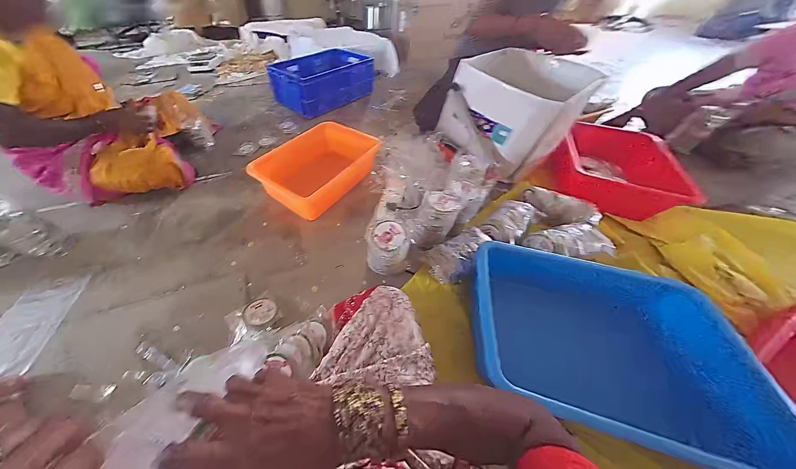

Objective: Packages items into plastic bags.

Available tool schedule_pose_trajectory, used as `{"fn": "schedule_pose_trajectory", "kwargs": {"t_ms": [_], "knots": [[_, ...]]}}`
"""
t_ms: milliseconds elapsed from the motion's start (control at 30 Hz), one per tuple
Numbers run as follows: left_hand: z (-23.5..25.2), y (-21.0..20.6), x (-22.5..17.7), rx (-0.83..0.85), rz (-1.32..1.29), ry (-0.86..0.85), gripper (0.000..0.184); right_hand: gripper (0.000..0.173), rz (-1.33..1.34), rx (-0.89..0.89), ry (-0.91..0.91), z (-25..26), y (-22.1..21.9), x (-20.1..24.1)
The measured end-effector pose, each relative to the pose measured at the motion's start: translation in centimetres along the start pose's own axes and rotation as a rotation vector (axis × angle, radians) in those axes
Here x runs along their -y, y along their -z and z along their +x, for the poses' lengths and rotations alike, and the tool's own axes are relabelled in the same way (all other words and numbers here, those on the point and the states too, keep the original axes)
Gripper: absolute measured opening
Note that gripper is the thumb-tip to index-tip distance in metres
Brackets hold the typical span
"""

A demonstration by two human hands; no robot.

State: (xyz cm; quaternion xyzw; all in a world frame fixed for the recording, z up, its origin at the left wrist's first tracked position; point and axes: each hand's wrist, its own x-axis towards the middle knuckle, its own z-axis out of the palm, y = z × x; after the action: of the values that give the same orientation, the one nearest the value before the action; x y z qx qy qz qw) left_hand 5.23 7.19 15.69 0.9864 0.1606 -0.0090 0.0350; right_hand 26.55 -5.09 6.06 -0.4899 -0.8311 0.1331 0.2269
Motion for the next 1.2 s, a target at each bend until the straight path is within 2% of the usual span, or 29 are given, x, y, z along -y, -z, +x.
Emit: {"fn": "schedule_pose_trajectory", "kwargs": {"t_ms": [167, 267, 433, 533, 600, 733, 767, 833, 933, 1033, 1133, 1167, 1200], "knots": [[-0.4, 0.1, -1.0, -0.073, 0.130, 0.061, 0.015, 0.107, 0.052, -0.106, 0.162, -0.7, 1.6, 0.2], [0.2, -1.4, -1.1, -0.235, 0.237, -0.001, 0.012, 0.106, 0.105, -0.104, 0.209, -0.5, 2.3, 0.6], [-0.3, -1.3, -1.3, -0.215, 0.235, -0.073, 0.017, 0.114, 0.128, -0.003, 0.181, -0.6, 0.9, 0.2], [-1.6, -1.4, -0.7, -0.260, 0.243, -0.026, 0.017, 0.115, 0.044, 0.021, 0.126, -1.3, 0.1, -0.8], [-2.7, -1.6, 0.1, -0.280, 0.232, 0.048, 0.024, 0.115, -0.050, 0.013, 0.070, -2.0, -0.1, -1.6], [-3.6, -3.7, 0.4, -0.225, 0.034, 0.253, 0.071, 0.119, -0.298, -0.106, 0.068, -2.4, -1.2, -1.7], [-3.4, -4.5, 0.4, -0.228, -0.023, 0.305, 0.076, 0.119, -0.327, -0.133, 0.090, -2.3, -1.5, -1.5], [-2.7, -6.1, 0.9, -0.221, -0.127, 0.383, 0.070, 0.117, -0.352, -0.143, 0.142, -2.0, -1.8, -0.9], [-1.9, -7.9, 1.5, -0.148, -0.351, 0.416, 0.026, 0.122, -0.388, -0.086, 0.193, -1.7, -2.5, -0.2], [-1.5, -9.9, 1.1, -0.243, -0.514, 0.435, 0.053, 0.119, -0.330, -0.023, 0.115, -1.7, -3.1, -0.5], [-1.5, -10.8, 1.3, -0.321, -0.414, 0.526, 0.065, 0.114, -0.109, 0.223, -0.104, -1.5, -2.2, -1.3], [-1.5, -10.9, 1.5, -0.318, -0.396, 0.560, 0.068, 0.112, 0.007, 0.248, -0.138, -1.5, -1.9, -1.7], [-1.4, -10.9, 1.5, -0.302, -0.400, 0.593, 0.070, 0.110, 0.141, 0.190, -0.124, -1.7, -1.8, -1.9]]}}
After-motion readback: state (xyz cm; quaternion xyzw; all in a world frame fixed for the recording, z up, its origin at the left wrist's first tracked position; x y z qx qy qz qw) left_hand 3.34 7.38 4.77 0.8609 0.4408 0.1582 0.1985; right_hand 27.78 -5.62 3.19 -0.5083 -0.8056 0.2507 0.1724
